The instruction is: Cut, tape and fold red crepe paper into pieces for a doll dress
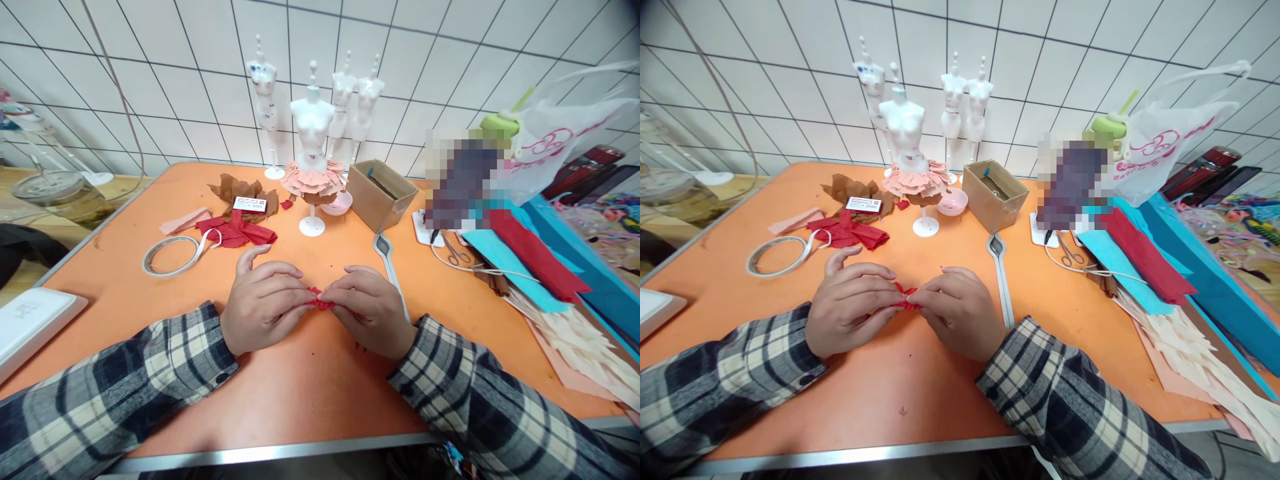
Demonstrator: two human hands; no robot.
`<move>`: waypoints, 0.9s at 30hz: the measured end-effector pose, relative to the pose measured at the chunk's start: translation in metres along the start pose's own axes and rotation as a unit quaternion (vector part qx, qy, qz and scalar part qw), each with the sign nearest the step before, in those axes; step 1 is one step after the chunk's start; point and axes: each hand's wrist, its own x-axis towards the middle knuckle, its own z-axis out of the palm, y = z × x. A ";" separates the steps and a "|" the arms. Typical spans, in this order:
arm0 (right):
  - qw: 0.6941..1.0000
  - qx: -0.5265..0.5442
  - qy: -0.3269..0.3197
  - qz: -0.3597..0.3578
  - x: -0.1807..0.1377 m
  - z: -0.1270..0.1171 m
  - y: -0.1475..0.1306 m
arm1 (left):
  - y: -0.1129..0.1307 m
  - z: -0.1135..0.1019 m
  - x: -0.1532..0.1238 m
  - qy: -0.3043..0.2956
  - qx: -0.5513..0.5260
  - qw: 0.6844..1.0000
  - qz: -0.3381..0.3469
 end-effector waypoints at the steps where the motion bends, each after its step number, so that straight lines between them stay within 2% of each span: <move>1: 1.000 0.000 -0.003 -0.003 0.000 0.000 0.000 | 0.001 0.000 0.001 -0.001 -0.003 1.000 -0.004; 5: 1.000 0.015 -0.007 -0.002 0.003 0.002 -0.001 | 0.001 -0.001 0.003 0.008 -0.003 1.000 -0.027; 8: 0.999 0.042 -0.001 0.027 0.004 0.003 -0.002 | -0.001 0.000 0.004 0.002 -0.011 0.998 -0.057; 12: 0.997 0.039 -0.014 0.066 0.004 0.004 -0.004 | -0.003 0.004 0.004 -0.005 -0.065 0.991 -0.113; 15: 0.997 0.026 -0.039 0.065 0.004 0.003 -0.003 | -0.003 0.006 0.004 0.005 -0.114 0.983 -0.146; 19: 0.996 0.039 -0.047 0.070 0.006 0.002 -0.001 | -0.002 0.006 0.004 -0.032 -0.156 0.976 -0.146; 27: 0.979 0.101 -0.057 0.167 0.007 0.007 0.001 | -0.005 0.008 0.001 -0.080 -0.143 0.973 -0.163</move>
